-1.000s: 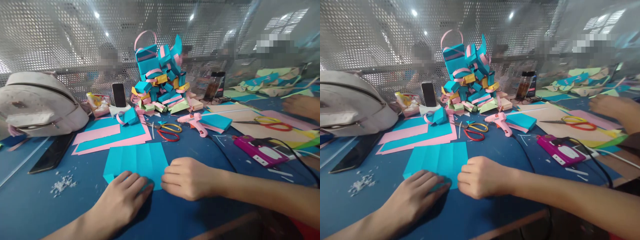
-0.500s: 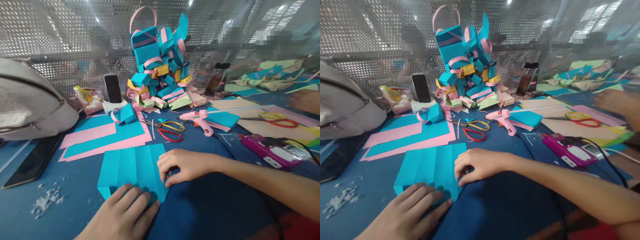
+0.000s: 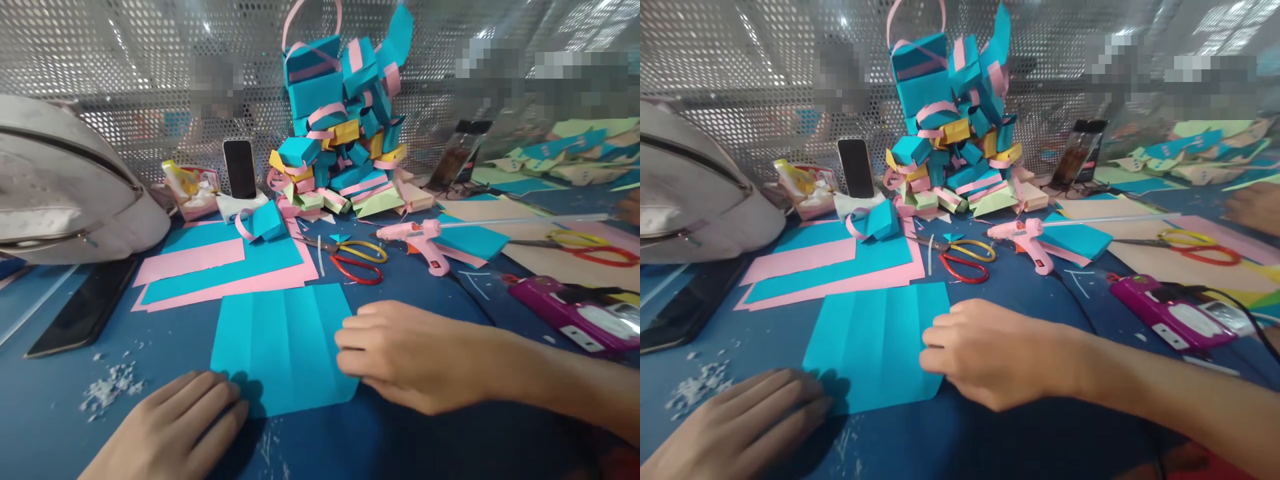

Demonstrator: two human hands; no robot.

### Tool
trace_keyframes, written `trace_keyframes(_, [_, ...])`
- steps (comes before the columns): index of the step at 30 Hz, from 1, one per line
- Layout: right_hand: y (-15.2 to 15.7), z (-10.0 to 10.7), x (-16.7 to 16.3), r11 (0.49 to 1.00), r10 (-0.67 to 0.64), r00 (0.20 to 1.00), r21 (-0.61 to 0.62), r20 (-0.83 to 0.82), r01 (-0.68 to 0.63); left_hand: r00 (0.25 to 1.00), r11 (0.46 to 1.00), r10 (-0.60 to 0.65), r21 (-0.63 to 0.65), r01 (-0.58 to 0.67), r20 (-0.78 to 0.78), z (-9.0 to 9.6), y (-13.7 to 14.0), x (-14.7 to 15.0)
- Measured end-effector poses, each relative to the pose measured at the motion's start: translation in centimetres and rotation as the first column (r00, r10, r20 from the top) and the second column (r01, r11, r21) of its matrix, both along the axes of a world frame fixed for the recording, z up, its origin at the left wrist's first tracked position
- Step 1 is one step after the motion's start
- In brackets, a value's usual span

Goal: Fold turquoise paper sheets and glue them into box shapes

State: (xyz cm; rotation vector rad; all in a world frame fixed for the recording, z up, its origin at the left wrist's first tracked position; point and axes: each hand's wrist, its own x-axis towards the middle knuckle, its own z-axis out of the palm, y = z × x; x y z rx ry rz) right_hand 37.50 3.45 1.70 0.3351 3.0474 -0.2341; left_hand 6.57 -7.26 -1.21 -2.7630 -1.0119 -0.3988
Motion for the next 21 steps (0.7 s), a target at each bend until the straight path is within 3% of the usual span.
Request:
trace_keyframes(4, [-1.9,-1.0,-1.3,0.986,0.042,0.998,0.161,-0.052,-0.034,0.998,0.997,-0.053,0.058,0.051,0.028,0.0,0.1,-0.4])
trace_keyframes(8, [-2.3,-1.7,-1.8,0.947,0.075,0.992,0.320,-0.100,-0.039,0.996,0.998,0.000,-0.069,0.006,0.088,-0.2,0.3,-0.3])
trace_keyframes(11, [-2.2,-1.7,-2.1,0.952,0.003,0.991,0.303,-0.136,0.039,0.985,0.980,0.099,-0.188,-0.072,0.138,-0.6,0.7,0.0])
trace_keyframes(15, [-2.8,-1.6,-2.7,0.968,-0.036,0.987,0.241,-0.154,0.072,0.973,0.962,0.154,-0.252,-0.108,0.173,-1.0,1.0,0.3])
trace_keyframes(18, [-3.3,-1.7,-3.0,0.977,-0.029,0.983,0.204,-0.184,0.067,0.973,0.968,0.146,-0.227,-0.104,0.178,-0.9,0.7,0.3])
trace_keyframes(21, [-3.2,-1.9,-3.0,0.960,0.006,0.977,0.274,-0.212,0.053,0.987,0.992,0.043,-0.123,-0.024,0.154,-0.6,0.2,0.4])
